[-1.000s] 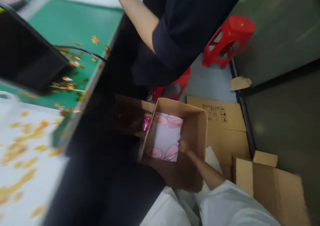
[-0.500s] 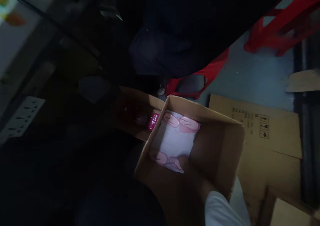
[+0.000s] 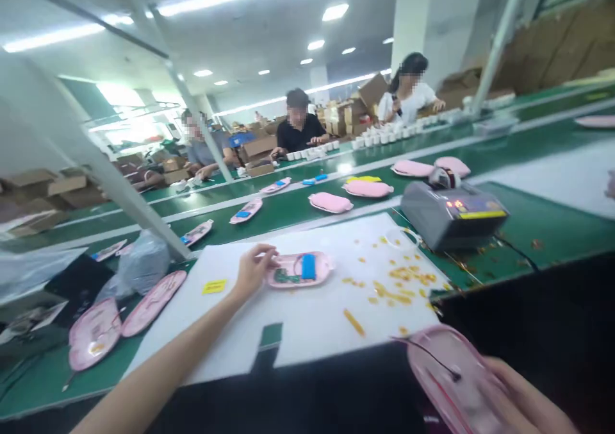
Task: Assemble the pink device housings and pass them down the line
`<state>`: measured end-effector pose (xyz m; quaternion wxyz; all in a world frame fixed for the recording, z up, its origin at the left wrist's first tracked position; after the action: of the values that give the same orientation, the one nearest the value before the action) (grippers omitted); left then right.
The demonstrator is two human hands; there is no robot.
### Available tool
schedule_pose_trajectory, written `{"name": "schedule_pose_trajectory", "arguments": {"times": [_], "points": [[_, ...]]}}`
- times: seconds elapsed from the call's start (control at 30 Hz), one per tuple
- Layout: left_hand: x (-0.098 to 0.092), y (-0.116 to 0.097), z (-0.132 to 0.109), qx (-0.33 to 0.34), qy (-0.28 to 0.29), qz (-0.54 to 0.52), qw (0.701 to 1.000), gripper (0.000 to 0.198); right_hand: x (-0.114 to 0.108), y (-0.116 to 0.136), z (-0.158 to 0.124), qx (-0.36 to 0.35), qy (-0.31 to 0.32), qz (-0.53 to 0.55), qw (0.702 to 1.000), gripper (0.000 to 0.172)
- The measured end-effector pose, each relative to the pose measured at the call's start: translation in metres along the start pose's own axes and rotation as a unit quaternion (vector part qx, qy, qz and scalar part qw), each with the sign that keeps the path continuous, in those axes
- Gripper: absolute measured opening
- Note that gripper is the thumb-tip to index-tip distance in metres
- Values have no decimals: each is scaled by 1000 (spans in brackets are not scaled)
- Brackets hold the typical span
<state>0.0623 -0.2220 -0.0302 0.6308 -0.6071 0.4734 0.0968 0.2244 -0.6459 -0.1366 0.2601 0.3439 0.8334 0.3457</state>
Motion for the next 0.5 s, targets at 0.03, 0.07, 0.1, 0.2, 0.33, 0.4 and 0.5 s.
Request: {"name": "schedule_pose_trajectory", "arguments": {"times": [0.03,0.07,0.1,0.2,0.33,0.4,0.5], "points": [[-7,5,-2,-2,6,-23,1000,54,22,37,12,-43,26,-18,999,50],[-9,7,-4,-2,16,-45,999,54,46,75,22,-91,48,-45,994,49],[-10,8,-7,0,25,-65,998,52,73,111,31,-154,67,-97,981,43],[-16,5,-9,19,30,-109,993,36,152,195,55,-271,99,-267,920,31],[-27,-3,-2,253,12,-11,967,19,217,241,65,-316,158,-345,870,27],[-26,-1,0,342,25,68,937,24,228,248,65,-321,156,-365,860,25],[-20,5,2,289,81,110,948,25,233,251,66,-320,116,-388,856,24]]}}
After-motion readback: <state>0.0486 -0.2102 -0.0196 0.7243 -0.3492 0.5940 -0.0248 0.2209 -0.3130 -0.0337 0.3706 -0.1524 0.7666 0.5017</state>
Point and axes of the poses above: each hand's wrist, its own z-axis towards the middle knuckle, its own x-axis out of the palm, y = z × x, the point moved 2 cm from there along z, towards the middle knuckle, and after that the axes turned 6 degrees about -y, right-handed, at the moved point
